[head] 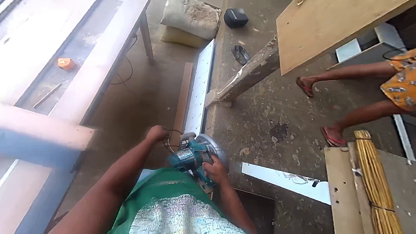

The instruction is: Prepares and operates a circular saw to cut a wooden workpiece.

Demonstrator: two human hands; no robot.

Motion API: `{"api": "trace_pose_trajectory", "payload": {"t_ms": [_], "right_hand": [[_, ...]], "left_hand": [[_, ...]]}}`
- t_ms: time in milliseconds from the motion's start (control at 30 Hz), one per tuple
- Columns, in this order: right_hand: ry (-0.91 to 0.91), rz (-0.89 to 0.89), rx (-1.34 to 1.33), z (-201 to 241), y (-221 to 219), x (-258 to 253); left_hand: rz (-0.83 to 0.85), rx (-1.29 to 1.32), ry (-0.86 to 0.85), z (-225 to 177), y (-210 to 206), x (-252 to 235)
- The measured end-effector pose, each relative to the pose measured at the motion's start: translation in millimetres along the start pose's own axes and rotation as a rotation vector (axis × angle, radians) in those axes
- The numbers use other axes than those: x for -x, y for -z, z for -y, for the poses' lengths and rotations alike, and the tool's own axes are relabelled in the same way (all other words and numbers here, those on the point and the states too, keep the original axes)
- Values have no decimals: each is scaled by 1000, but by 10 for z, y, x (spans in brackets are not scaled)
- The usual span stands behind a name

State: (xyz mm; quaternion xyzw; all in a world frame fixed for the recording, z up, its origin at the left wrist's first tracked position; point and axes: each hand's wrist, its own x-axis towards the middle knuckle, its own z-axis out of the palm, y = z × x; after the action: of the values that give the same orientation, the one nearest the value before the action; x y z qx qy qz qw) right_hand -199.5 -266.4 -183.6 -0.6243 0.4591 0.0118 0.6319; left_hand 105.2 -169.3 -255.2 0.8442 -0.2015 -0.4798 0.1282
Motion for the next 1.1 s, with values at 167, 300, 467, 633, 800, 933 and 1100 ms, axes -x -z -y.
{"api": "trace_pose_trajectory", "payload": {"t_ms": [167, 300, 467, 633, 800, 933, 1100], "right_hand": [[-24, -319, -332, -303, 132, 47], [-32, -499, -160, -409, 331, -43], [109, -473, 386, -565, 927, 244], [230, -337, 681, -381, 1441, 547], [50, -333, 384, -252, 1433, 465], [-58, -274, 114, -381, 1231, 258], [-94, -159, 116, -472, 980, 223]], "left_hand": [[64, 124, 184, 1022, 121, 231], [-2, 427, 109, 1276, 183, 469], [-100, 910, -127, 1059, 504, 995], [187, 1135, -602, 941, 744, 1513], [415, 1077, -1043, 726, 641, 1824], [273, 1467, -746, 275, 755, 953], [-145, 1613, -420, -511, 918, 418]]}}
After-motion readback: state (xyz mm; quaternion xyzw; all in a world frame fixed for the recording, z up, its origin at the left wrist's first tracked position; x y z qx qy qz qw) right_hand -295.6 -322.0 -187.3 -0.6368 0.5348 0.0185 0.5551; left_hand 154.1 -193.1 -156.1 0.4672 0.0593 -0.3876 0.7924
